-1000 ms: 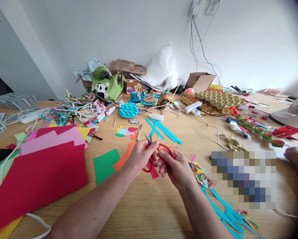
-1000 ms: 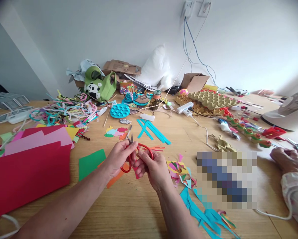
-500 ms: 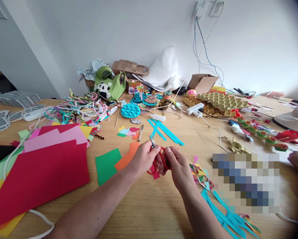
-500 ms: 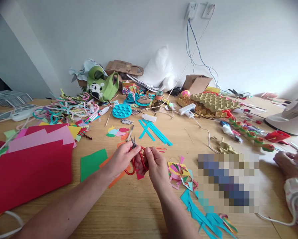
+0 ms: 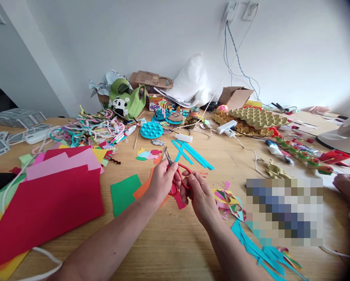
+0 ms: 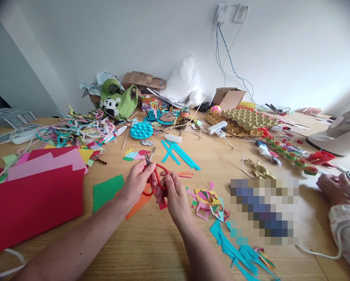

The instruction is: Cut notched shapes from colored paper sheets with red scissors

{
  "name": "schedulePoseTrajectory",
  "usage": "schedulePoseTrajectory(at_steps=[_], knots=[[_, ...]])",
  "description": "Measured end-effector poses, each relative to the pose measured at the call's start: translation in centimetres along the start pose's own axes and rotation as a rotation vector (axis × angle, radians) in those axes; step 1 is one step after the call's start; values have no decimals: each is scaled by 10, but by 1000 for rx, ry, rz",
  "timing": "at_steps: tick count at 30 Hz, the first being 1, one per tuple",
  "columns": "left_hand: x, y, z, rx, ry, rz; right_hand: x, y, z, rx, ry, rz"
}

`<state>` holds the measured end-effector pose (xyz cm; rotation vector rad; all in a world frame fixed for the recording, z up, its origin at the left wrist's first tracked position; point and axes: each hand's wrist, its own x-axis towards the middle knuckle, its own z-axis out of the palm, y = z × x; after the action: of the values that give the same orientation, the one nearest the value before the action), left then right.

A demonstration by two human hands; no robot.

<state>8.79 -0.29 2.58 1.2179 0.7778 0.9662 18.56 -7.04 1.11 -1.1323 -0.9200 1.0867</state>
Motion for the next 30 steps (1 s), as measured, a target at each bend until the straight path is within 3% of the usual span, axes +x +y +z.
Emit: schedulePoseTrajectory(at_steps=[7,14,24,30], knots=[[3,0,-1,-95,61,22,1,-2,-1,5,-91,-58],[4,6,-3,-231,29,-68,1,0,-3,-29,-55,-64],[1,7,-8,-162,-82,-80,-1,-5,0,-9,-103,-17],[1,0,-3,-173,-96,-102,0,-4,-1,10,10,14]])
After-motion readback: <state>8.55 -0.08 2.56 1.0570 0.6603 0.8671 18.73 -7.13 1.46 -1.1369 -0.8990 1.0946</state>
